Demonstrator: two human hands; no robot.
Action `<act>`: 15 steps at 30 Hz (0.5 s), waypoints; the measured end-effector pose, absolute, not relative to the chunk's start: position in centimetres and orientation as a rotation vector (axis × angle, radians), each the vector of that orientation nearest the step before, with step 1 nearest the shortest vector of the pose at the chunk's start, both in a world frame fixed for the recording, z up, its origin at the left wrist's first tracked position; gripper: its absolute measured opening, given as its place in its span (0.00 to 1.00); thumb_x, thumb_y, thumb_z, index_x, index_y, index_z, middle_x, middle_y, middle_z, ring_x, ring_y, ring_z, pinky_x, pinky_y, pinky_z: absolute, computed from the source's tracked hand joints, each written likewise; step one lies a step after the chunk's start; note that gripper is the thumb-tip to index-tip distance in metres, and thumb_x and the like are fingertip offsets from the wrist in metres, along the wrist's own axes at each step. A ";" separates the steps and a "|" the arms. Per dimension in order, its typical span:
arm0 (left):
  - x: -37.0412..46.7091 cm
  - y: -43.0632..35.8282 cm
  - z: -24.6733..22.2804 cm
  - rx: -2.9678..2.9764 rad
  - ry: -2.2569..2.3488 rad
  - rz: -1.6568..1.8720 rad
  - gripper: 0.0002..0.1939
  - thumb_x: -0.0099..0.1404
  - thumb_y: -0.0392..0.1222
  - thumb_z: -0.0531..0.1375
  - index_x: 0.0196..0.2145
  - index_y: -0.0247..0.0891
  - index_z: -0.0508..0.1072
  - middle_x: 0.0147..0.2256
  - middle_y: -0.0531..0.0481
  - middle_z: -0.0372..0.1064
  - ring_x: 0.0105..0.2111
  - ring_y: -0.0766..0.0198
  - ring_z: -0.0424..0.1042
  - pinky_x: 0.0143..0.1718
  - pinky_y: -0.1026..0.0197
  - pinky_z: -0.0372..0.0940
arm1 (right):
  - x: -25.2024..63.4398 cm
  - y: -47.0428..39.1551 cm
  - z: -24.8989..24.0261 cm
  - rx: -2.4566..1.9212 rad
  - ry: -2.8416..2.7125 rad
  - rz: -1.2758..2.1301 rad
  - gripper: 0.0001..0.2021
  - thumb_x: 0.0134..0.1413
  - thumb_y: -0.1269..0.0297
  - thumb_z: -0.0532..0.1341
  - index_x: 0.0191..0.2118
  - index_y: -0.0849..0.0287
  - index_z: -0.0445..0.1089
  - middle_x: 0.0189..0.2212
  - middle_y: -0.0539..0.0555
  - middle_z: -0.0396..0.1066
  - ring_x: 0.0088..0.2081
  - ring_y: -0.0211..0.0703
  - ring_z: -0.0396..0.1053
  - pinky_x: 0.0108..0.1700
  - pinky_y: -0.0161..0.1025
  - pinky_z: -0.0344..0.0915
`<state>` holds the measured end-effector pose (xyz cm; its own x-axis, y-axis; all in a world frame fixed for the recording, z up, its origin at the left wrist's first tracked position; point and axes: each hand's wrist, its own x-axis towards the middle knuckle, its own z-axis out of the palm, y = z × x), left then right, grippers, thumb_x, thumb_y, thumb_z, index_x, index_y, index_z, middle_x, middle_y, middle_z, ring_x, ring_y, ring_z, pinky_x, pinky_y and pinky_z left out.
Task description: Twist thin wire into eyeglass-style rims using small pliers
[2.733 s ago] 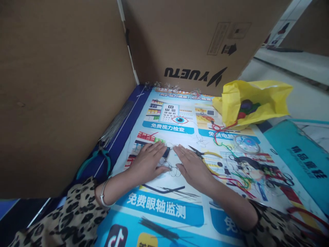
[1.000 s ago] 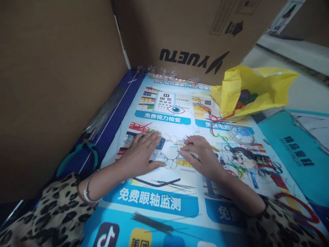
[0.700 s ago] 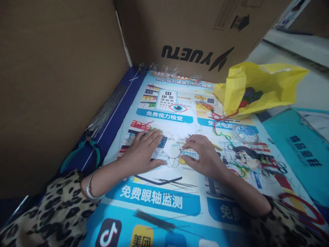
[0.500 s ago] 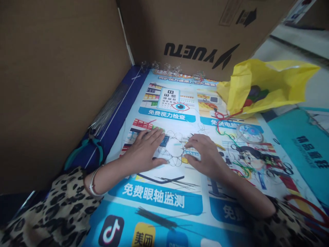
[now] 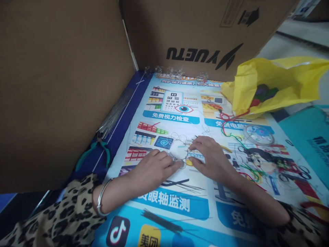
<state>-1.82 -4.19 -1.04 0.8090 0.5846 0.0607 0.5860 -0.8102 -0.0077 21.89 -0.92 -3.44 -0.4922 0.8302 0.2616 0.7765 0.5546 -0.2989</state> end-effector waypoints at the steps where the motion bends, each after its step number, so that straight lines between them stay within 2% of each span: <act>1: -1.7 -4.3 -1.1 -2.965 -0.955 -0.076 0.20 0.66 0.34 0.48 0.56 0.41 0.58 0.37 0.46 0.66 0.38 0.59 0.61 0.37 0.56 0.54 | 21.9 -0.9 -3.4 -1.309 -2.420 0.197 0.11 0.46 0.61 0.59 0.38 0.56 0.68 0.41 0.57 0.67 0.48 0.53 0.61 0.47 0.51 0.58; 5: -1.3 -4.8 -0.9 -2.964 -0.984 0.006 0.19 0.65 0.35 0.49 0.54 0.39 0.60 0.39 0.45 0.66 0.38 0.58 0.61 0.36 0.56 0.54 | 21.8 -0.9 -3.3 -1.311 -2.414 0.194 0.11 0.46 0.61 0.59 0.38 0.56 0.68 0.41 0.57 0.67 0.47 0.52 0.61 0.47 0.51 0.58; 10: -0.8 -6.1 -0.7 -2.881 -1.136 0.110 0.23 0.64 0.34 0.49 0.57 0.39 0.57 0.43 0.45 0.65 0.39 0.57 0.61 0.38 0.54 0.55 | 21.8 -0.9 -3.4 -1.293 -2.403 0.186 0.10 0.47 0.61 0.59 0.37 0.56 0.68 0.41 0.57 0.67 0.47 0.52 0.61 0.48 0.51 0.58; 15: -0.7 -6.7 -0.9 -2.813 -1.174 0.094 0.25 0.62 0.35 0.51 0.57 0.40 0.57 0.45 0.43 0.65 0.46 0.53 0.58 0.45 0.51 0.53 | 21.8 -1.0 -3.4 -1.300 -2.387 0.167 0.10 0.47 0.61 0.59 0.37 0.56 0.69 0.42 0.57 0.67 0.48 0.52 0.60 0.48 0.51 0.58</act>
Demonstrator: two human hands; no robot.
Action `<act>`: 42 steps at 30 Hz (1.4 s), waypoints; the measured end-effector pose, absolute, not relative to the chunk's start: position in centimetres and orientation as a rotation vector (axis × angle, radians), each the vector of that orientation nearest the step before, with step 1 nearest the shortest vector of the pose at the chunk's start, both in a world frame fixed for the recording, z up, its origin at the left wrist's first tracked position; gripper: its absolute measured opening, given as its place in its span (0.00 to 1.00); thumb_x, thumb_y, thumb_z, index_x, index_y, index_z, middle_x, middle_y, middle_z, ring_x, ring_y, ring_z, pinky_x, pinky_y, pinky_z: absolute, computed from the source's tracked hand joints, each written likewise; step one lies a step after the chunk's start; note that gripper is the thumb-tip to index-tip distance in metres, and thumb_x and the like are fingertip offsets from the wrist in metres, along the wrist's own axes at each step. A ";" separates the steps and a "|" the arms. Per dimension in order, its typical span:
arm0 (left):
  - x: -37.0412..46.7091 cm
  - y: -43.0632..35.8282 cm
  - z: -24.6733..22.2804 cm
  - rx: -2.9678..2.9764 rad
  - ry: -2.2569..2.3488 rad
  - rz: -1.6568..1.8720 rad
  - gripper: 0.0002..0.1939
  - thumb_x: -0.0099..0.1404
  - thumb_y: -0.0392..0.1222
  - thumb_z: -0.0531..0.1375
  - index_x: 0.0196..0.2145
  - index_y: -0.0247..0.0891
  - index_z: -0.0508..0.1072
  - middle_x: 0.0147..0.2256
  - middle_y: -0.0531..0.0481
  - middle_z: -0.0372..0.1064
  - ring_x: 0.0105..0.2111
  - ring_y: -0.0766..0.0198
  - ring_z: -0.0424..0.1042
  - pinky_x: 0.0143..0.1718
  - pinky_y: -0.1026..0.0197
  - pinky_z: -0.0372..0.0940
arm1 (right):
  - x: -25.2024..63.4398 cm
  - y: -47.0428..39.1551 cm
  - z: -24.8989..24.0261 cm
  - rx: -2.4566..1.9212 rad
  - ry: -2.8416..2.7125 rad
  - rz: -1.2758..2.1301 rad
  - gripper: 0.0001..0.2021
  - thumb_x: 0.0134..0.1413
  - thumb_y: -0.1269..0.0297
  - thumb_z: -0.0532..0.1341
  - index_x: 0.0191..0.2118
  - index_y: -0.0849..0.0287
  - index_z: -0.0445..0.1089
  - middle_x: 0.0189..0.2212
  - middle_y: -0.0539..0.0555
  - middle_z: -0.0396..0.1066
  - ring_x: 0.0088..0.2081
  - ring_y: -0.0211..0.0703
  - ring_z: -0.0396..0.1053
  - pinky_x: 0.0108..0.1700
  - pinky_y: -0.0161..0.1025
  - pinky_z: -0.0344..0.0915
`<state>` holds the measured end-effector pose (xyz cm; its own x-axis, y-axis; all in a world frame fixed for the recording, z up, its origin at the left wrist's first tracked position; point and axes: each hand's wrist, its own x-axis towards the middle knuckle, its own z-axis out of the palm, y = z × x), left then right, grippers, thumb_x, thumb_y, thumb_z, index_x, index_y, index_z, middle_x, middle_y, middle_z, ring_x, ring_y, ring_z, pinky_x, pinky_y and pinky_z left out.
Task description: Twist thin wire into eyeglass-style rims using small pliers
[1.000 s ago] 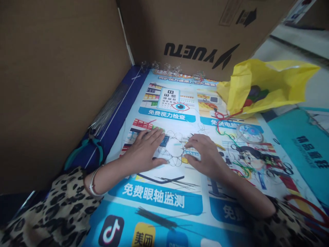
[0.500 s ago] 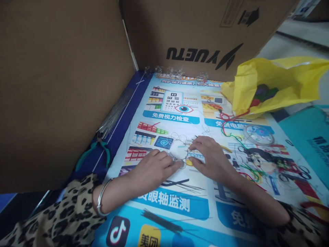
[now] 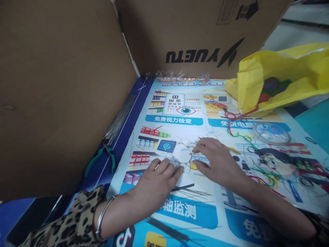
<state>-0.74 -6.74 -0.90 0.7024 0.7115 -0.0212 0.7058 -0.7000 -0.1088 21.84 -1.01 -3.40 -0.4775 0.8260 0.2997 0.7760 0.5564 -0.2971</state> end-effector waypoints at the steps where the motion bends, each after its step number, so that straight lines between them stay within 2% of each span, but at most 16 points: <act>1: -0.8 -6.7 -0.9 -2.812 -1.163 0.089 0.25 0.61 0.36 0.51 0.57 0.39 0.57 0.46 0.43 0.64 0.48 0.52 0.57 0.47 0.50 0.51 | 21.8 -1.0 -3.4 -1.308 -2.388 0.169 0.10 0.47 0.61 0.59 0.37 0.56 0.69 0.42 0.57 0.67 0.48 0.52 0.60 0.47 0.51 0.59; 7: -1.0 -6.3 -1.1 -2.868 -1.092 0.071 0.25 0.61 0.36 0.52 0.57 0.36 0.56 0.49 0.42 0.63 0.53 0.50 0.54 0.52 0.50 0.49 | 21.8 -1.1 -3.3 -1.326 -2.398 0.181 0.10 0.47 0.62 0.59 0.38 0.56 0.68 0.42 0.56 0.66 0.48 0.52 0.60 0.48 0.51 0.58; 13: -1.0 -6.1 -0.9 -2.918 -1.109 0.090 0.24 0.63 0.35 0.50 0.58 0.37 0.55 0.48 0.43 0.63 0.51 0.53 0.57 0.50 0.52 0.54 | 21.7 -1.2 -3.1 -1.325 -2.394 0.185 0.10 0.47 0.62 0.59 0.38 0.55 0.68 0.41 0.56 0.66 0.48 0.51 0.60 0.48 0.51 0.58; 23: -1.3 -5.8 -1.0 -2.993 -1.160 0.019 0.28 0.58 0.31 0.52 0.57 0.39 0.57 0.47 0.41 0.62 0.45 0.52 0.62 0.44 0.51 0.62 | 21.7 -1.3 -3.1 -1.341 -2.397 0.159 0.10 0.48 0.62 0.58 0.38 0.55 0.68 0.42 0.56 0.67 0.49 0.51 0.60 0.48 0.51 0.58; 27: -1.4 -5.5 -1.3 -3.004 -1.286 -0.113 0.27 0.56 0.29 0.53 0.53 0.42 0.61 0.55 0.39 0.52 0.46 0.50 0.62 0.44 0.48 0.62 | 21.7 -1.3 -3.0 -1.356 -2.398 0.176 0.10 0.48 0.62 0.58 0.38 0.55 0.68 0.42 0.56 0.66 0.49 0.51 0.59 0.48 0.51 0.58; 30: -1.4 -5.0 -1.2 -3.018 -1.367 -0.220 0.21 0.59 0.32 0.53 0.50 0.40 0.63 0.60 0.36 0.43 0.48 0.49 0.61 0.46 0.46 0.61 | 21.7 -1.3 -3.1 -1.353 -2.401 0.186 0.10 0.48 0.62 0.58 0.38 0.55 0.68 0.42 0.56 0.66 0.48 0.51 0.60 0.48 0.51 0.57; 36: -1.2 -3.7 -0.7 -3.057 -1.448 -0.210 0.14 0.60 0.40 0.54 0.44 0.35 0.66 0.57 0.35 0.51 0.54 0.46 0.56 0.51 0.44 0.56 | 21.8 -1.1 -3.3 -1.331 -2.406 0.180 0.09 0.48 0.63 0.58 0.38 0.55 0.68 0.42 0.56 0.66 0.49 0.50 0.59 0.49 0.50 0.57; 42: -0.7 -3.3 -0.1 -3.037 -1.422 -0.145 0.14 0.60 0.44 0.55 0.43 0.35 0.66 0.56 0.37 0.54 0.51 0.47 0.59 0.49 0.45 0.58 | 21.7 -1.3 -3.1 -1.353 -2.400 0.182 0.09 0.48 0.62 0.58 0.38 0.55 0.68 0.42 0.56 0.66 0.49 0.50 0.59 0.49 0.50 0.57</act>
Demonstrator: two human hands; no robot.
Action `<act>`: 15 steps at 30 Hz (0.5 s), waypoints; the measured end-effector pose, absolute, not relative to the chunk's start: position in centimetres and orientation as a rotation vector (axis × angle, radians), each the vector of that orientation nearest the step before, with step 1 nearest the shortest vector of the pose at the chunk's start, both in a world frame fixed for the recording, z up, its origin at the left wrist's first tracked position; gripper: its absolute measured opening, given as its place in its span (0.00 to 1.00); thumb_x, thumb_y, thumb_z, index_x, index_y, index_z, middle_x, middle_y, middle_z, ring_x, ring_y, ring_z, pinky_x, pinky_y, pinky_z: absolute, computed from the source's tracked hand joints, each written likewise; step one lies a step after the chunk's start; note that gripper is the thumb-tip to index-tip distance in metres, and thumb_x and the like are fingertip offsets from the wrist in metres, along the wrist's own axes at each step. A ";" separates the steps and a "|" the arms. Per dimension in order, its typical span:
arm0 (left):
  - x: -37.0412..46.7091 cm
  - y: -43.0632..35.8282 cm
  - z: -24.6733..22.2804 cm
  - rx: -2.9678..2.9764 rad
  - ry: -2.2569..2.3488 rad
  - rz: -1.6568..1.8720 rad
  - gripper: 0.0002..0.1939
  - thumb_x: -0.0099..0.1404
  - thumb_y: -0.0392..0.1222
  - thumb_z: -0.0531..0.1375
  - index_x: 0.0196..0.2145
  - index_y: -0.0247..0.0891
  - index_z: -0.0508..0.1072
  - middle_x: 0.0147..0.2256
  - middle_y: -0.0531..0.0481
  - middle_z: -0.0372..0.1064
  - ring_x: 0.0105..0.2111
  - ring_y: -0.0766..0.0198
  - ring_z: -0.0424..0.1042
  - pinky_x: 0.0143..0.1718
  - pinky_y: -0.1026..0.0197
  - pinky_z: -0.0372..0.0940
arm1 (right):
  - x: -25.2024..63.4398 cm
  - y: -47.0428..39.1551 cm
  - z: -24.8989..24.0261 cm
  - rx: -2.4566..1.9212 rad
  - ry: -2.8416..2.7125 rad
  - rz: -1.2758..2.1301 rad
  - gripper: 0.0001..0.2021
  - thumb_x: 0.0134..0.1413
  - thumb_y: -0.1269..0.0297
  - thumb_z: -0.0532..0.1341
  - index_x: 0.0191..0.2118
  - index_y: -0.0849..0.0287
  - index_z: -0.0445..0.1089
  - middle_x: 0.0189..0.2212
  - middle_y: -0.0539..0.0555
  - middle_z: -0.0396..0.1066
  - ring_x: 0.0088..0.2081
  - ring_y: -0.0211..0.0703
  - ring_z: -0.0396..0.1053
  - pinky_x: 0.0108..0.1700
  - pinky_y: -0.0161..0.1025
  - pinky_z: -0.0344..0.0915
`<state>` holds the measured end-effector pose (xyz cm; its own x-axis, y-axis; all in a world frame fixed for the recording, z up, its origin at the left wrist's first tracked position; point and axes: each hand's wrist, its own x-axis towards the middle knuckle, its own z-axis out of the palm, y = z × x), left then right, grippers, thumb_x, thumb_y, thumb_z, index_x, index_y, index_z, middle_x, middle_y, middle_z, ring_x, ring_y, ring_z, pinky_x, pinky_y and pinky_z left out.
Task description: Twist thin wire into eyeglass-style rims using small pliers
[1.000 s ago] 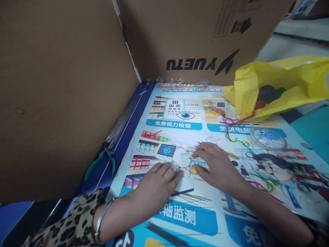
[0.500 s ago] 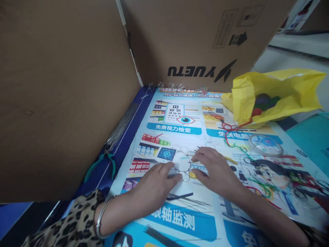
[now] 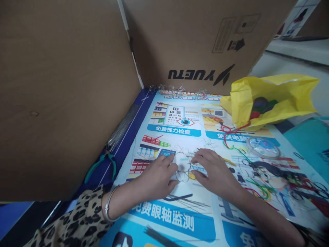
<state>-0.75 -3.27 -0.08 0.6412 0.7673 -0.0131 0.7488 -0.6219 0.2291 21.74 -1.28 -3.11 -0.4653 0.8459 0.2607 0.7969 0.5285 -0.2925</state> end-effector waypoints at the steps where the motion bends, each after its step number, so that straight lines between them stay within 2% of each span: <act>1: -0.7 -3.2 0.0 2.656 1.241 0.125 0.14 0.60 0.44 0.55 0.42 0.35 0.65 0.56 0.37 0.55 0.50 0.47 0.60 0.49 0.45 0.59 | 21.7 -1.3 -3.1 -1.356 -2.399 0.184 0.09 0.48 0.62 0.58 0.38 0.55 0.68 0.42 0.56 0.66 0.49 0.50 0.59 0.48 0.50 0.57; 10: -0.6 -2.5 -0.5 2.633 1.261 0.212 0.19 0.58 0.47 0.56 0.45 0.33 0.63 0.49 0.38 0.62 0.49 0.48 0.61 0.47 0.48 0.61 | 21.7 -1.3 -2.9 -1.364 -2.399 0.212 0.09 0.48 0.62 0.59 0.38 0.55 0.68 0.42 0.55 0.66 0.49 0.50 0.59 0.49 0.50 0.56; 15: -0.5 -2.0 -1.2 2.522 1.354 0.324 0.23 0.60 0.46 0.55 0.50 0.33 0.58 0.43 0.40 0.65 0.42 0.53 0.66 0.42 0.51 0.64 | 21.7 -1.4 -2.7 -1.368 -2.405 0.239 0.09 0.48 0.62 0.58 0.38 0.55 0.68 0.42 0.55 0.66 0.50 0.50 0.58 0.49 0.50 0.56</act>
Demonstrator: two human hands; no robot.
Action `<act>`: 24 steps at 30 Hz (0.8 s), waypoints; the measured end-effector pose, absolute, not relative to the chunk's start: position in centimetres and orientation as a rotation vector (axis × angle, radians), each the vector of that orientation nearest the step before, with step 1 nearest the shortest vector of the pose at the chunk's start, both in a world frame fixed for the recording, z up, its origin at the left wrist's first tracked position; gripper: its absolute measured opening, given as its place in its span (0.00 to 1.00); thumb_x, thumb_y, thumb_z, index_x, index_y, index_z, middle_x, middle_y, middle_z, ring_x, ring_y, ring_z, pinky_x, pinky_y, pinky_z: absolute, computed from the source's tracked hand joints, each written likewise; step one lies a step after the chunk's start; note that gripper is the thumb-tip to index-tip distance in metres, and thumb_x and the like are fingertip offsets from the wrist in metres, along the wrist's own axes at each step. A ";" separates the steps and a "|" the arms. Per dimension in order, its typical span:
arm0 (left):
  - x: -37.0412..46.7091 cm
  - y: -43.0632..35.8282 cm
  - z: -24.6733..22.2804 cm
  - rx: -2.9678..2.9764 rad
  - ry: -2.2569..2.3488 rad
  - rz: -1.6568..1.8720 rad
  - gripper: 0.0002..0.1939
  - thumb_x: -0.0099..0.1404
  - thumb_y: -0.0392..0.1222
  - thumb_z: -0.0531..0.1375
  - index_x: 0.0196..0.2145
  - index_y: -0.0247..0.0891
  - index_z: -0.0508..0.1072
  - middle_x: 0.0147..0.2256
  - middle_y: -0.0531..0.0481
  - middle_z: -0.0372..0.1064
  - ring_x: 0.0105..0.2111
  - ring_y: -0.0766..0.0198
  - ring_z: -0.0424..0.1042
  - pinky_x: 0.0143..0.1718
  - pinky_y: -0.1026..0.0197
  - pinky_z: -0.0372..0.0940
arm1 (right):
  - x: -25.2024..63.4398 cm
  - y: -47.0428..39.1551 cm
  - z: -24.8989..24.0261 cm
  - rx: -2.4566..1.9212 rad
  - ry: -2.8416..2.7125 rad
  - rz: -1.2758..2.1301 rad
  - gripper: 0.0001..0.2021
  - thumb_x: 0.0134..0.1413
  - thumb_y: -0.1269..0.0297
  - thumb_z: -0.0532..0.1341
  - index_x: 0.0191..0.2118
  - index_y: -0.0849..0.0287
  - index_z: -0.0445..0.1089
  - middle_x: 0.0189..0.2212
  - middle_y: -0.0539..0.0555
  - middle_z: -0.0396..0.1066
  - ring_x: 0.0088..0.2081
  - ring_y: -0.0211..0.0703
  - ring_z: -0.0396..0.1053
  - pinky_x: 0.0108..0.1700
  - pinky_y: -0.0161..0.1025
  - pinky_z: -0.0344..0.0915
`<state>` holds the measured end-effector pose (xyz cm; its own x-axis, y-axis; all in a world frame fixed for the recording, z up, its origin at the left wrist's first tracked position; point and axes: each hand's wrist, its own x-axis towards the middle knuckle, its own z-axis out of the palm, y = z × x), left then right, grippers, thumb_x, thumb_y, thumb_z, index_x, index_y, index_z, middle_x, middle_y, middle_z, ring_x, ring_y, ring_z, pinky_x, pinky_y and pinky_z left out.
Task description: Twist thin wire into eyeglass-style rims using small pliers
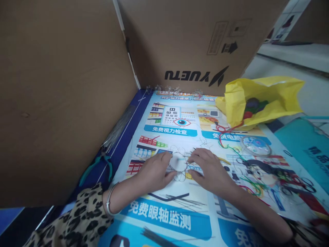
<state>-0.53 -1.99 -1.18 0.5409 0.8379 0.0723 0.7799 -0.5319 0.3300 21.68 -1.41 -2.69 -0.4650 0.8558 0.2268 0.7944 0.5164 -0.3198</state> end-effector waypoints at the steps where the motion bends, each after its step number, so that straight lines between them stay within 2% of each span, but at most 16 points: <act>1: -0.5 -1.9 -1.3 2.500 1.375 0.340 0.23 0.61 0.46 0.55 0.51 0.33 0.57 0.43 0.41 0.65 0.41 0.53 0.66 0.41 0.51 0.64 | 21.7 -1.4 -2.7 -1.367 -2.408 0.240 0.10 0.48 0.62 0.58 0.39 0.55 0.68 0.42 0.56 0.66 0.50 0.51 0.58 0.49 0.50 0.56; 5: -0.2 -1.2 -1.8 2.470 1.445 0.349 0.28 0.62 0.46 0.53 0.56 0.34 0.51 0.48 0.40 0.62 0.45 0.52 0.65 0.42 0.52 0.64 | 21.8 -1.3 -3.0 -1.373 -2.414 0.204 0.16 0.49 0.62 0.58 0.45 0.57 0.66 0.45 0.58 0.65 0.51 0.52 0.57 0.50 0.51 0.55; 8: 0.1 -0.6 -1.8 2.464 1.468 0.297 0.27 0.62 0.48 0.53 0.56 0.37 0.53 0.48 0.41 0.61 0.44 0.53 0.66 0.41 0.53 0.64 | 21.8 -1.1 -3.0 -1.365 -2.450 0.162 0.24 0.50 0.61 0.57 0.55 0.58 0.60 0.47 0.60 0.63 0.51 0.52 0.56 0.50 0.51 0.55; 10: 0.2 -0.2 -1.8 2.444 1.473 0.283 0.26 0.61 0.49 0.53 0.55 0.38 0.55 0.48 0.42 0.61 0.44 0.54 0.66 0.40 0.54 0.64 | 21.8 -1.0 -2.8 -1.358 -2.494 0.154 0.27 0.50 0.60 0.56 0.58 0.57 0.57 0.47 0.60 0.63 0.50 0.53 0.57 0.49 0.51 0.56; 15: 0.3 0.1 -1.9 2.350 1.569 0.293 0.29 0.60 0.46 0.54 0.57 0.34 0.52 0.49 0.40 0.61 0.41 0.55 0.67 0.39 0.56 0.64 | 21.8 -0.5 -2.0 -1.345 -2.576 0.160 0.26 0.50 0.58 0.56 0.56 0.57 0.60 0.44 0.59 0.64 0.48 0.53 0.57 0.47 0.50 0.56; 18: 0.3 0.1 -1.8 2.422 1.529 0.250 0.26 0.62 0.46 0.52 0.56 0.37 0.55 0.48 0.42 0.60 0.40 0.56 0.68 0.38 0.57 0.64 | 21.8 -0.3 -1.7 -1.334 -2.607 0.167 0.25 0.50 0.58 0.56 0.56 0.55 0.60 0.43 0.59 0.65 0.47 0.52 0.57 0.46 0.49 0.56; 24: 0.3 0.5 -1.3 2.499 1.487 0.139 0.27 0.62 0.50 0.51 0.57 0.42 0.55 0.48 0.45 0.59 0.37 0.58 0.69 0.34 0.59 0.64 | 21.8 -0.2 -1.0 -1.332 -2.671 0.160 0.25 0.50 0.55 0.56 0.55 0.55 0.60 0.41 0.58 0.65 0.46 0.53 0.57 0.45 0.48 0.56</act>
<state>0.26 0.45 -1.29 0.4806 0.8762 -0.0356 0.8543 -0.4587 0.2443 21.81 -0.19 -1.02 -0.5934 0.8000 0.0888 0.7836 0.5994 -0.1631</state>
